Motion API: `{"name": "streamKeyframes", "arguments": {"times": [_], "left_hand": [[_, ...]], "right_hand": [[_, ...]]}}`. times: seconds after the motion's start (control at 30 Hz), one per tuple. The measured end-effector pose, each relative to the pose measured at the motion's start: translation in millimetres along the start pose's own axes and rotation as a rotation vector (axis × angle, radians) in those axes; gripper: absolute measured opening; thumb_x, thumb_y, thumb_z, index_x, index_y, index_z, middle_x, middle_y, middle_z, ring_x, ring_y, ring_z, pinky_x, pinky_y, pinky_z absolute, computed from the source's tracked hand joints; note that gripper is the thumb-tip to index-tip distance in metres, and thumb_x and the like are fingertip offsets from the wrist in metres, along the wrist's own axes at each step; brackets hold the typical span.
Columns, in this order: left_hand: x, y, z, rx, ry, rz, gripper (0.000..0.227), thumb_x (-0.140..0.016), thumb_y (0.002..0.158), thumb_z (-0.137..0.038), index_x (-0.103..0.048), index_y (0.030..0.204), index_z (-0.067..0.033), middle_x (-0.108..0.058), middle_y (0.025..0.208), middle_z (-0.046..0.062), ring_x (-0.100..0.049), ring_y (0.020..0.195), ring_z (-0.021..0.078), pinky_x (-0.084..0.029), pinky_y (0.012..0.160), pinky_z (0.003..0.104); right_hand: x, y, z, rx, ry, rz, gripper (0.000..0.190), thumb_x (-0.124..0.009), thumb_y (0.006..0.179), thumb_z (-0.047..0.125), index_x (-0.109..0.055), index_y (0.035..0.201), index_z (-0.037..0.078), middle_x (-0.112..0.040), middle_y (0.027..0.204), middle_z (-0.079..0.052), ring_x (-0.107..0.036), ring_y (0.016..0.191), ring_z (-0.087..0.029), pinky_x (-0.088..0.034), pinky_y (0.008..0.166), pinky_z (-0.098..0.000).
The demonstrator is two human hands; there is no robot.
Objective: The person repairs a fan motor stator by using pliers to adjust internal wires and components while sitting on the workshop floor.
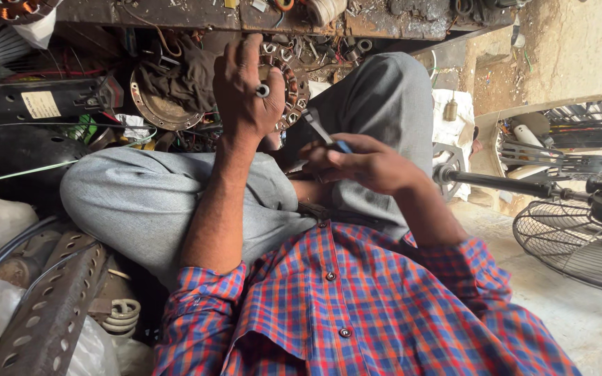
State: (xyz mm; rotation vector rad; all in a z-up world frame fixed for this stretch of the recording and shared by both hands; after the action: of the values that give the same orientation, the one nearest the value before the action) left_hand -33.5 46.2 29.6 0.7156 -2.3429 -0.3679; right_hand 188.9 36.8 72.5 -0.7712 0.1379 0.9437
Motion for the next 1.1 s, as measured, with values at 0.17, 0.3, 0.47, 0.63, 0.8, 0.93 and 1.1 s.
{"name": "streamKeyframes", "arguments": {"times": [0.17, 0.3, 0.47, 0.63, 0.8, 0.93, 1.1], "left_hand": [[-2.8, -2.1, -7.8, -0.034, -0.012, 0.066, 0.046, -0.060, 0.093, -0.020, -0.056, 0.135, -0.0015, -0.059, 0.121, 0.018, -0.060, 0.105, 0.0345, -0.051, 0.092, 0.048], [-6.1, -1.8, -12.6, -0.074, 0.085, 0.087, 0.049, -0.061, 0.091, -0.023, -0.056, 0.134, -0.0011, -0.058, 0.123, 0.020, -0.059, 0.102, 0.0355, -0.049, 0.090, 0.051], [-8.2, -5.3, -12.1, -0.097, 0.058, 0.124, 0.051, -0.061, 0.092, -0.023, -0.055, 0.137, -0.0006, -0.057, 0.125, 0.019, -0.058, 0.108, 0.0377, -0.049, 0.095, 0.052], [-10.6, -5.0, -14.1, -0.140, 0.043, 0.100, 0.050, -0.063, 0.091, -0.019, -0.055, 0.135, 0.0014, -0.057, 0.125, 0.022, -0.059, 0.107, 0.0383, -0.050, 0.093, 0.051], [-14.1, -2.7, -8.2, -0.074, -0.098, 0.116, 0.044, -0.061, 0.092, -0.014, -0.057, 0.134, -0.0002, -0.061, 0.121, 0.018, -0.063, 0.106, 0.0353, -0.052, 0.095, 0.049], [-8.2, -0.7, -14.4, -0.069, -0.152, 0.107, 0.047, -0.061, 0.092, -0.015, -0.056, 0.136, 0.0012, -0.059, 0.127, 0.023, -0.063, 0.107, 0.0358, -0.053, 0.093, 0.047], [2.9, 0.7, -20.1, -0.156, -0.062, 0.056, 0.051, -0.063, 0.092, -0.017, -0.056, 0.138, 0.0010, -0.059, 0.130, 0.021, -0.060, 0.111, 0.0361, -0.050, 0.099, 0.048]], "right_hand": [[36.6, 30.2, -44.9, -0.219, -0.032, -0.076, 0.047, -0.059, 0.104, 0.034, -0.064, 0.136, 0.000, -0.066, 0.131, -0.015, -0.062, 0.118, -0.027, -0.054, 0.103, -0.0440], [45.1, 36.1, -39.7, -0.355, -0.073, -0.069, 0.049, -0.053, 0.102, 0.036, -0.063, 0.132, -0.001, -0.067, 0.134, -0.016, -0.064, 0.119, -0.034, -0.057, 0.096, -0.0521], [43.3, 37.9, -28.0, -0.463, 0.028, -0.007, 0.049, -0.048, 0.101, 0.037, -0.059, 0.132, 0.001, -0.065, 0.136, -0.019, -0.065, 0.122, -0.043, -0.058, 0.093, -0.0577], [46.9, 38.1, -26.3, -0.451, -0.016, 0.079, 0.054, -0.047, 0.105, 0.039, -0.059, 0.132, -0.006, -0.065, 0.133, -0.024, -0.065, 0.116, -0.045, -0.057, 0.085, -0.0583], [43.9, 38.0, -28.8, -0.427, 0.015, -0.028, 0.055, -0.048, 0.102, 0.041, -0.062, 0.128, -0.005, -0.069, 0.128, -0.021, -0.069, 0.113, -0.040, -0.062, 0.085, -0.0555], [41.8, 35.7, -20.7, -0.376, -0.183, -0.142, 0.046, -0.055, 0.099, 0.037, -0.062, 0.121, -0.003, -0.073, 0.114, -0.014, -0.073, 0.102, -0.031, -0.062, 0.081, -0.0458], [34.7, 35.7, -23.5, -0.196, -0.429, -0.165, 0.042, -0.071, 0.098, 0.029, -0.063, 0.124, -0.004, -0.069, 0.104, -0.007, -0.066, 0.094, -0.017, -0.054, 0.081, -0.0316]]}}
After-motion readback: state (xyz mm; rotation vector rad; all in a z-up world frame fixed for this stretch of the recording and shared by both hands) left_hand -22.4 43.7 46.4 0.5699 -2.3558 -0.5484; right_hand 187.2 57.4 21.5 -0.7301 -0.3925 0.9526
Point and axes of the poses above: each hand's wrist, its own y-axis towards the middle knuckle, its own x-axis out of the back of the hand, z = x × y, the point moved 6 cm from there along y, towards the middle knuckle
